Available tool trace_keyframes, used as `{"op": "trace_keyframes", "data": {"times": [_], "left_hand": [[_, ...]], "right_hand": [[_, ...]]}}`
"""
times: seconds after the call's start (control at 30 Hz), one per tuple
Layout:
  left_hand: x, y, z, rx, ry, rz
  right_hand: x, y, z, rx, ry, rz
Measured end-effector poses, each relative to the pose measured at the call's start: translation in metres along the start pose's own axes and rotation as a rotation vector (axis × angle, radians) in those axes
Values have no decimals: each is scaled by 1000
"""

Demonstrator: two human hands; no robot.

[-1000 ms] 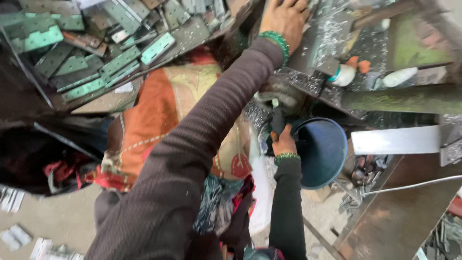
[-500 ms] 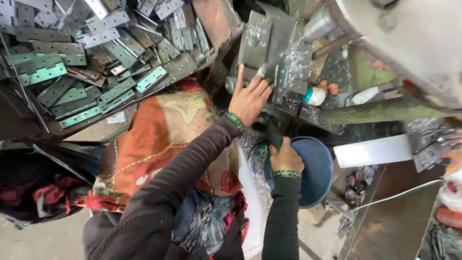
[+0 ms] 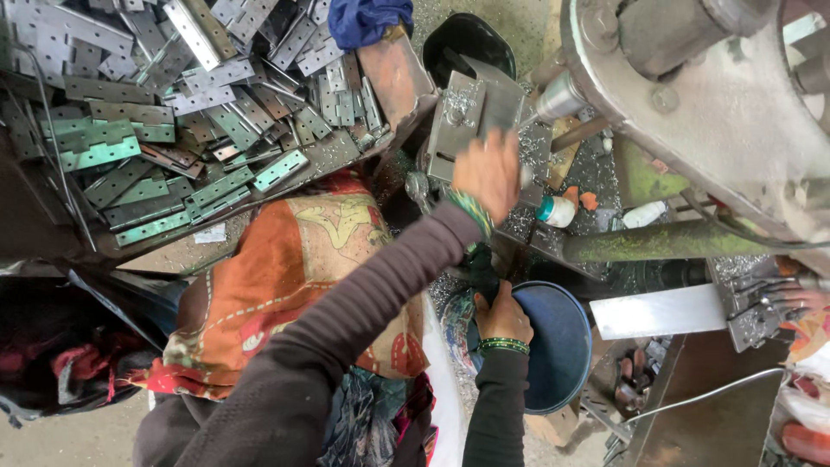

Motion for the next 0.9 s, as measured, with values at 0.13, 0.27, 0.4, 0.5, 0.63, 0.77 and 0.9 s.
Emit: {"op": "trace_keyframes", "data": {"times": [0.13,0.27,0.4,0.5,0.63,0.77,0.9], "left_hand": [[-3,27,-31,281,-121,-19],[15,36,-33,341,-68,-13],[40,28,-4,-59,-156,-262],[56,27,-23,218,-105,-132],[57,14,-29,110,-170,-107],[58,6,-22,59,-138,-119],[69,15,-23,303,-70,-14]], "right_hand": [[1,-1,-4,42,7,13],[8,-3,0,60,19,25],[12,-14,21,183,104,53],[2,-24,33,139,158,72],[-14,-30,-21,140,132,37],[0,-45,-125,88,1,64],[3,-57,-153,135,-91,98]]}}
Point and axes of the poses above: each hand's wrist, its own y-axis away from the middle knuckle, its own z-axis out of the back of the hand, x = y × z, the point moved 5 cm from there along -y, towards the middle knuckle, and after that the axes turned 13 degrees about y, right-handed, at the moved point
